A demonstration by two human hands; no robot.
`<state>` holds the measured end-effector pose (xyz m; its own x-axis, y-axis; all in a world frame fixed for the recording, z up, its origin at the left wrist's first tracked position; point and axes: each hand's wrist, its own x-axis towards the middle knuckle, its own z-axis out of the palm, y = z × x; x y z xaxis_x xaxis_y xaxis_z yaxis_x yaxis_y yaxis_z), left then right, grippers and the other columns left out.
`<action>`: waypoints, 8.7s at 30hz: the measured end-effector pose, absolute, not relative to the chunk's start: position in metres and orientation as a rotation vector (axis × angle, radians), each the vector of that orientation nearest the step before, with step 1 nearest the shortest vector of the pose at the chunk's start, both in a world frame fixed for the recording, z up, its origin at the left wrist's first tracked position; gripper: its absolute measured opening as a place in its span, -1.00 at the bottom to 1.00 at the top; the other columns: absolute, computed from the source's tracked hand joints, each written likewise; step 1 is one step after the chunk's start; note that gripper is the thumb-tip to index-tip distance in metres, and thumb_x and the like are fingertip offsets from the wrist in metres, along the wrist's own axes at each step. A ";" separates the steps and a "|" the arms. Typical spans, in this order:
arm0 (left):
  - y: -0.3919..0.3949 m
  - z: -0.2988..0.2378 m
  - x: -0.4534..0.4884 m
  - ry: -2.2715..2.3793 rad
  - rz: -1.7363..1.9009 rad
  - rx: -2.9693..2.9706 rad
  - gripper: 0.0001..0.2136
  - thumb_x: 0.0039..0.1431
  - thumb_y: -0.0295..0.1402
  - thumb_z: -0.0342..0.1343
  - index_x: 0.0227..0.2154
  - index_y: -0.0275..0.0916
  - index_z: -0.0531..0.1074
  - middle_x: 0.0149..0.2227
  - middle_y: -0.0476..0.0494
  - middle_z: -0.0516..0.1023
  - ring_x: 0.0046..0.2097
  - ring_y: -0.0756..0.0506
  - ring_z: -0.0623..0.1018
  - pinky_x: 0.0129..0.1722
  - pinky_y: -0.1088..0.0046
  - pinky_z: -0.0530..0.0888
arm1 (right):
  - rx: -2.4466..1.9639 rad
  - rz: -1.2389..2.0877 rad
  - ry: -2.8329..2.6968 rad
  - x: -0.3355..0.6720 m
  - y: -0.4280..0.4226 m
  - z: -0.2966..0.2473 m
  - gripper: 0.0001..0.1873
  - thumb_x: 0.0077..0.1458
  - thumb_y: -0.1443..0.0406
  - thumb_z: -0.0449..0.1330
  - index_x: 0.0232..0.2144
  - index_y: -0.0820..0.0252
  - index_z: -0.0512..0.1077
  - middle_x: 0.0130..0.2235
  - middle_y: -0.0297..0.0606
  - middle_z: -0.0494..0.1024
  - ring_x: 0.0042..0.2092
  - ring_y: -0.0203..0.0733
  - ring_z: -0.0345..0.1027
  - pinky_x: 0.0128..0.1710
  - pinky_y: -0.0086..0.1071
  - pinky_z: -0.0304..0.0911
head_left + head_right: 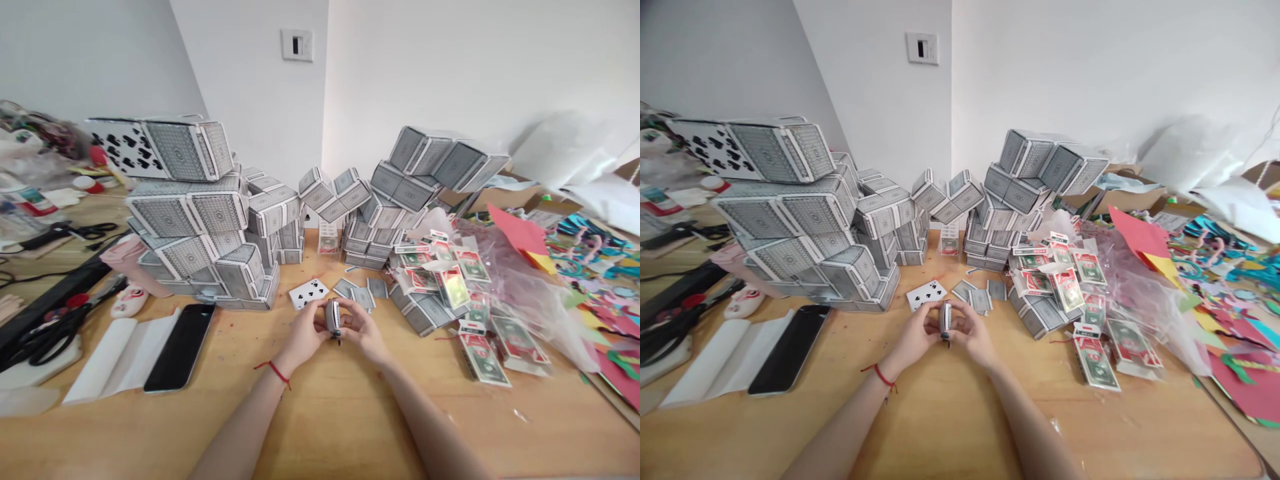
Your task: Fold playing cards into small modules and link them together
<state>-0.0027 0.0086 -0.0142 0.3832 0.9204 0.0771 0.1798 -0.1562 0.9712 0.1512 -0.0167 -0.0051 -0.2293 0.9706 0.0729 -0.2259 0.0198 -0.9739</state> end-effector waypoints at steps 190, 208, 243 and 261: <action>0.018 -0.011 -0.016 1.204 1.013 1.630 -0.78 0.02 -0.25 -0.04 -0.50 -0.31 0.38 -0.62 0.04 0.29 -0.55 0.06 0.28 -0.58 0.60 0.19 | -1.178 1.264 -1.219 0.159 -0.015 -0.008 -0.64 0.00 0.11 0.02 -0.20 0.20 0.27 -0.69 -0.48 0.27 -0.78 -0.35 0.18 -0.85 -0.51 0.08; 0.010 -0.023 0.002 1.234 1.056 1.384 -0.84 0.07 -0.23 -0.10 -0.44 -0.22 0.18 -0.62 0.10 0.21 -0.65 0.08 0.26 -0.71 0.63 0.17 | -1.171 1.186 -1.177 0.140 -0.019 -0.011 -0.73 0.05 0.12 -0.02 -0.27 0.16 0.25 -0.74 -0.49 0.24 -0.79 -0.34 0.13 -0.85 -0.51 0.03; 0.003 -0.006 0.007 0.937 0.978 1.375 -0.64 -0.07 -0.36 0.08 -0.14 -0.23 0.22 -0.32 -0.11 0.43 -0.38 -0.01 0.45 -0.50 0.55 0.37 | -1.282 0.997 -1.248 0.167 0.000 -0.022 -0.79 -0.16 0.17 0.19 -0.46 0.18 0.46 -0.43 -0.26 0.50 -0.39 -0.17 0.32 -0.40 -0.34 0.23; 0.010 -0.010 0.000 0.922 0.926 1.144 -0.54 -0.10 -0.49 0.00 -0.06 -0.15 0.11 -0.33 -0.06 0.42 -0.54 0.02 0.49 -0.53 0.46 0.48 | -1.735 0.179 -1.726 0.208 0.012 -0.043 -0.36 -0.16 0.15 0.16 0.02 0.19 0.19 -0.06 -0.08 0.31 -0.02 0.03 0.14 -0.07 -0.12 0.11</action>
